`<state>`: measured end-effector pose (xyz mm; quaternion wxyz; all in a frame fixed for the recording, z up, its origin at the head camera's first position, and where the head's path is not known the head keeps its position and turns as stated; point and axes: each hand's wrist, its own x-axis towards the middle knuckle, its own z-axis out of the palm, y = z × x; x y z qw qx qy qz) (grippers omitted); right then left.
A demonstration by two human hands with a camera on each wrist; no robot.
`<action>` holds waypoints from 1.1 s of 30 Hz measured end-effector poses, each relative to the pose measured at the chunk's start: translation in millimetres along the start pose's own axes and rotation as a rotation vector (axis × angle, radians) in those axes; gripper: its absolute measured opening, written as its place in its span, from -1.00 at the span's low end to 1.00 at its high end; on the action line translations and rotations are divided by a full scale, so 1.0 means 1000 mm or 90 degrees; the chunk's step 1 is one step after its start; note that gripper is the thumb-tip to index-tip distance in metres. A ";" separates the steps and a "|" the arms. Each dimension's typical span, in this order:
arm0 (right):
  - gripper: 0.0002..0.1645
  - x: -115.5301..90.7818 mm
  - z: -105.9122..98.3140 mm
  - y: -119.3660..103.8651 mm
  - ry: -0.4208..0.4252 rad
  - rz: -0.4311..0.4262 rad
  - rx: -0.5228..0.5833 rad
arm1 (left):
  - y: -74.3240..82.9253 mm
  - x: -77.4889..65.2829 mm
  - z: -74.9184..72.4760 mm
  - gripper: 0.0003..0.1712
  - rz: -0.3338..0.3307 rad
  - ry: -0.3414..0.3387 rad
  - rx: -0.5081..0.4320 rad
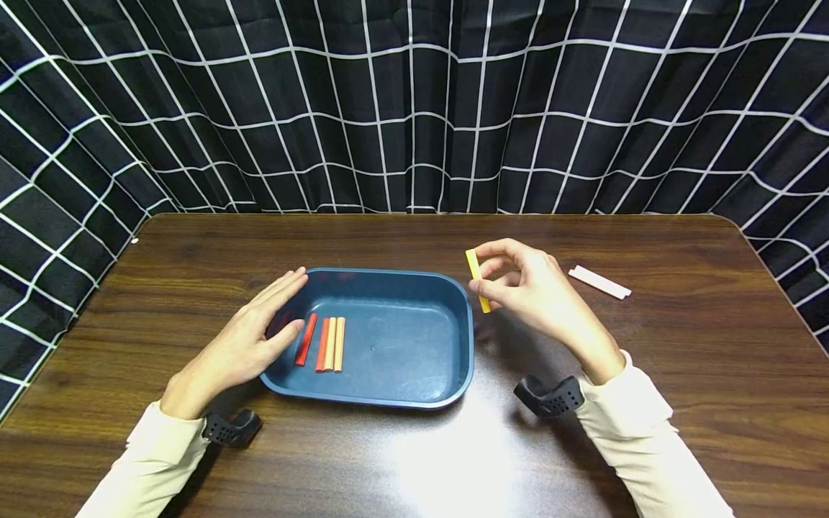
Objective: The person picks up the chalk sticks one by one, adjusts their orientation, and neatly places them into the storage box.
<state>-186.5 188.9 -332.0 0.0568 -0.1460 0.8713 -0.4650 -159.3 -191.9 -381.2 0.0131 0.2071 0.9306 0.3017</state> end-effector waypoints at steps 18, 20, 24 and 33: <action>-0.54 0.003 0.028 -0.018 -0.048 -0.019 0.054 | 0.000 0.001 0.001 -0.26 -0.001 -0.002 -0.003; -0.52 0.003 0.031 -0.021 -0.062 -0.017 0.072 | 0.000 0.001 0.001 -0.26 -0.002 -0.002 -0.003; -0.50 0.003 0.038 -0.025 -0.086 -0.011 0.100 | 0.000 0.001 0.001 -0.25 0.002 0.001 -0.007; -0.53 0.010 0.055 -0.031 -0.116 0.014 0.122 | -0.001 0.002 0.002 -0.26 0.006 0.002 -0.004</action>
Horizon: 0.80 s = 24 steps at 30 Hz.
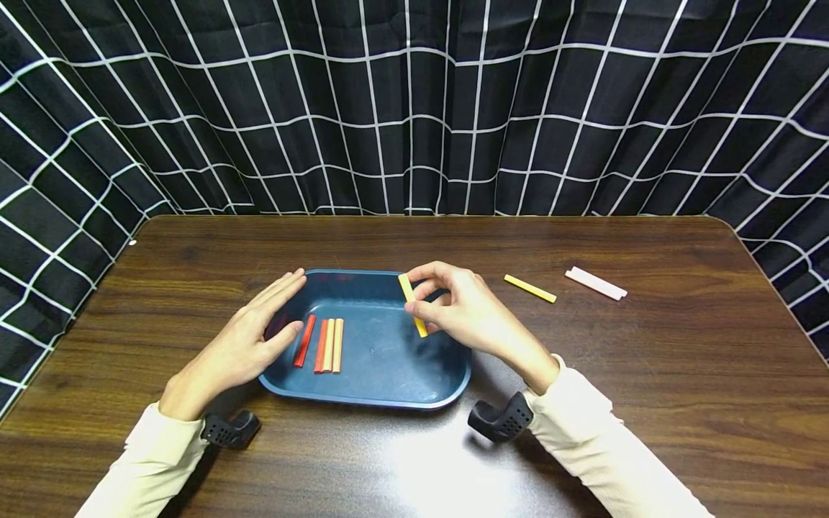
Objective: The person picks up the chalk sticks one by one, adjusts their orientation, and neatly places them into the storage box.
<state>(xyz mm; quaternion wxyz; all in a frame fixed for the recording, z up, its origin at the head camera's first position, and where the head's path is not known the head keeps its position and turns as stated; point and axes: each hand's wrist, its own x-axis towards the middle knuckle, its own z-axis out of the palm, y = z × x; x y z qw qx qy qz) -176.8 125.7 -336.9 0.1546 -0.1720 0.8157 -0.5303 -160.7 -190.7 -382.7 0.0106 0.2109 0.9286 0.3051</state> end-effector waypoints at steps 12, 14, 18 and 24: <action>-0.58 0.014 0.023 0.004 -0.034 0.001 -0.019 | 0.000 -0.001 -0.001 -0.25 -0.006 -0.001 -0.003; -0.57 0.015 0.026 0.003 -0.035 0.003 -0.012 | 0.001 -0.001 -0.001 -0.25 -0.008 -0.003 -0.004; -0.57 0.018 0.032 0.004 -0.031 0.006 -0.005 | 0.001 -0.001 -0.002 -0.24 -0.013 -0.005 -0.004; -0.58 0.021 0.038 0.004 -0.030 0.000 -0.042 | 0.001 -0.001 -0.002 -0.24 -0.014 -0.007 -0.001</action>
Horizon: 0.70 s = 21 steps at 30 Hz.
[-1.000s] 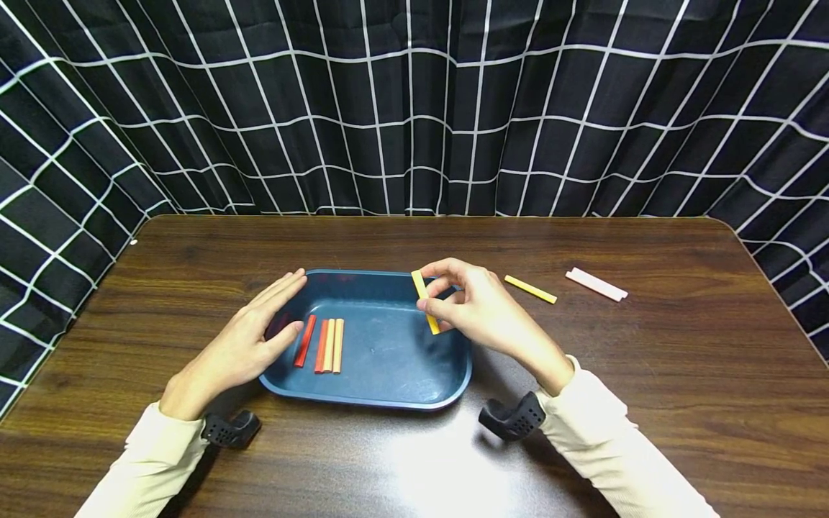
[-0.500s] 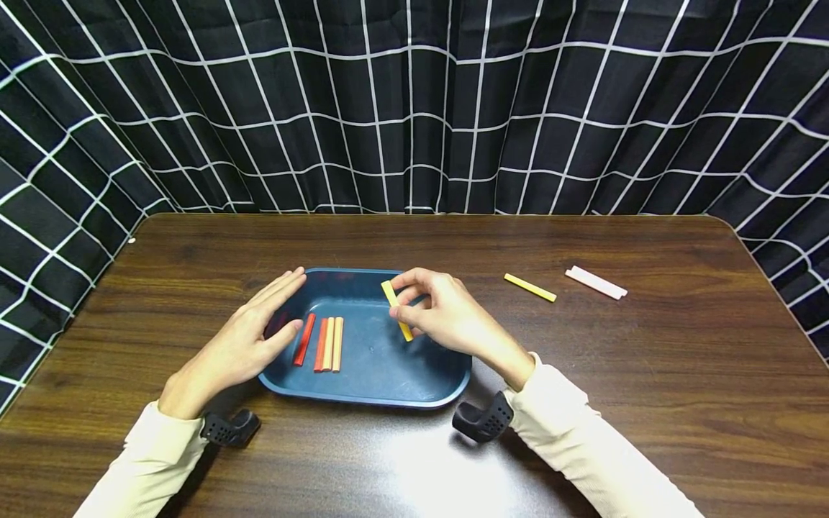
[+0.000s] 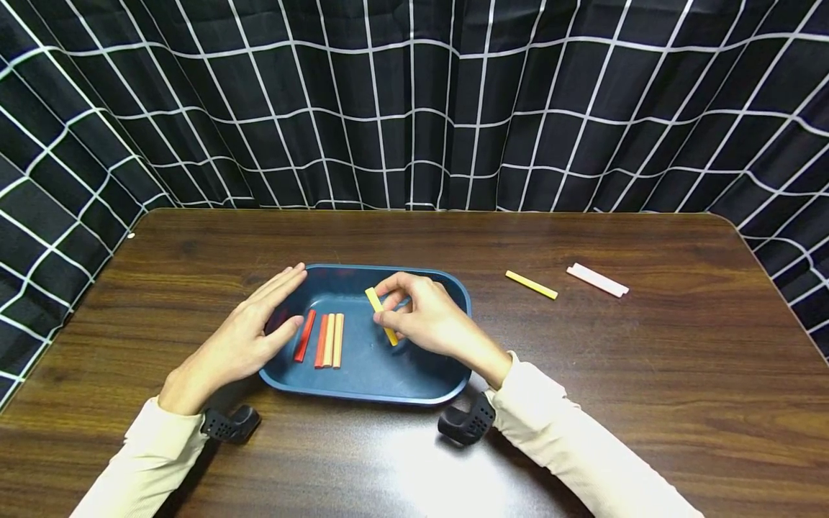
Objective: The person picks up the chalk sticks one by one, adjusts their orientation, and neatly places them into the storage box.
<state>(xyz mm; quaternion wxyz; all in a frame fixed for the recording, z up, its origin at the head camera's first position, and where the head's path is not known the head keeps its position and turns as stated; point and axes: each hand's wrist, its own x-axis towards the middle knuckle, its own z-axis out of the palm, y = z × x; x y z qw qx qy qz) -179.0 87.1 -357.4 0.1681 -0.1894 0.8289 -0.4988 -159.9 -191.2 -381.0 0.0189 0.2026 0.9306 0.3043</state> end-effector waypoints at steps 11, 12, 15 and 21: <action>-0.56 0.007 0.011 -0.007 -0.014 0.015 -0.014 | 0.000 0.000 0.001 -0.24 -0.002 0.000 -0.001; -0.56 0.008 0.013 -0.008 -0.016 0.016 -0.015 | 0.001 0.000 0.001 -0.24 -0.003 0.000 -0.003; -0.55 0.009 0.016 -0.010 -0.023 0.023 -0.015 | 0.000 0.000 0.001 -0.24 -0.006 0.000 -0.001; -0.50 0.013 0.022 -0.009 -0.025 0.035 -0.012 | 0.001 0.000 -0.001 -0.24 -0.008 -0.004 0.000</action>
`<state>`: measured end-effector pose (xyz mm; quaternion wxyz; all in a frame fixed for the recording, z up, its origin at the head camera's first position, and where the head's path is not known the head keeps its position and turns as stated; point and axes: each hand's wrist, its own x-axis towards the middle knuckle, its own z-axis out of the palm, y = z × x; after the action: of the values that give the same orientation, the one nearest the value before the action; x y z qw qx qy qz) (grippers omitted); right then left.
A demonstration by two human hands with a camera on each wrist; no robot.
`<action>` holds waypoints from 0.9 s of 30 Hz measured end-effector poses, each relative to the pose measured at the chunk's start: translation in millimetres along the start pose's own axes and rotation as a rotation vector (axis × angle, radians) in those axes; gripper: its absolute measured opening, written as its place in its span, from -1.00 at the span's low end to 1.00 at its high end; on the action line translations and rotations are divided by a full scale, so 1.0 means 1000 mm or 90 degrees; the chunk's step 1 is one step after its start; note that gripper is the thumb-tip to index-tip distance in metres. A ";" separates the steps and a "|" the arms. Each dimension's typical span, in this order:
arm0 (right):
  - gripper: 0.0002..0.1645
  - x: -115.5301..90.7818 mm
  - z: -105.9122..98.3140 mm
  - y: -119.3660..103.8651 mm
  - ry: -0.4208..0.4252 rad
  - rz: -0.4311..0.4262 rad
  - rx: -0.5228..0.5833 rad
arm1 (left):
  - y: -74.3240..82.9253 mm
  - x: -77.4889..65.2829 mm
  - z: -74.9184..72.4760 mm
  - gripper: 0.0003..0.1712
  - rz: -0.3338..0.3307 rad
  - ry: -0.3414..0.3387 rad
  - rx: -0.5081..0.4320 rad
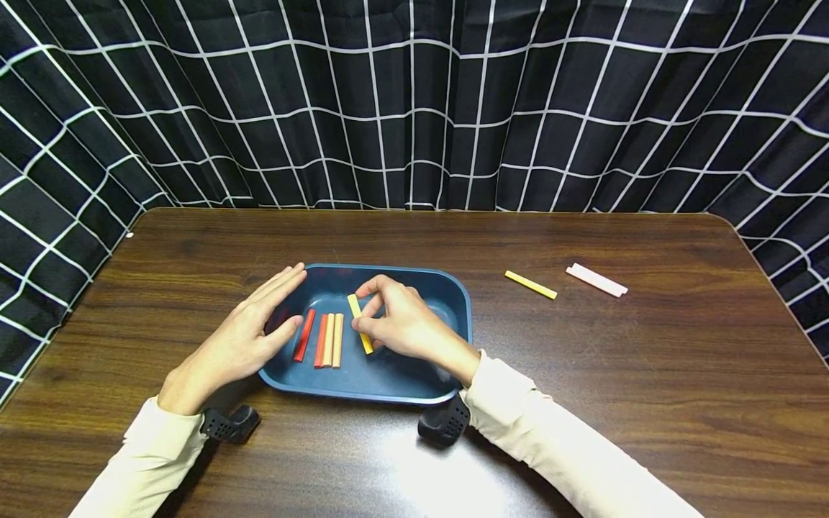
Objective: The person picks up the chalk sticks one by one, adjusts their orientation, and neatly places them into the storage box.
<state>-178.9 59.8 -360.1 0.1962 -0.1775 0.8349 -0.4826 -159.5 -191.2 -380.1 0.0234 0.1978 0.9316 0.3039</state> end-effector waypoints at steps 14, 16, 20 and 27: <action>-0.50 0.007 0.010 0.002 -0.032 0.051 0.023 | 0.000 0.000 0.001 -0.24 0.007 0.007 -0.004; -0.49 0.007 0.010 0.004 -0.035 0.061 0.032 | 0.000 0.000 0.001 -0.24 0.006 0.005 -0.004; -0.48 0.007 0.012 0.004 -0.037 0.081 0.045 | 0.000 0.000 0.001 -0.24 0.003 0.002 -0.003; -0.53 0.006 0.016 0.003 -0.043 0.094 0.069 | 0.000 0.000 0.000 -0.24 0.004 0.003 -0.003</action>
<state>-176.8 46.8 -371.0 0.2687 -0.1211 0.8111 -0.5053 -160.0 -190.9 -380.5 0.0205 0.2000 0.9304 0.3064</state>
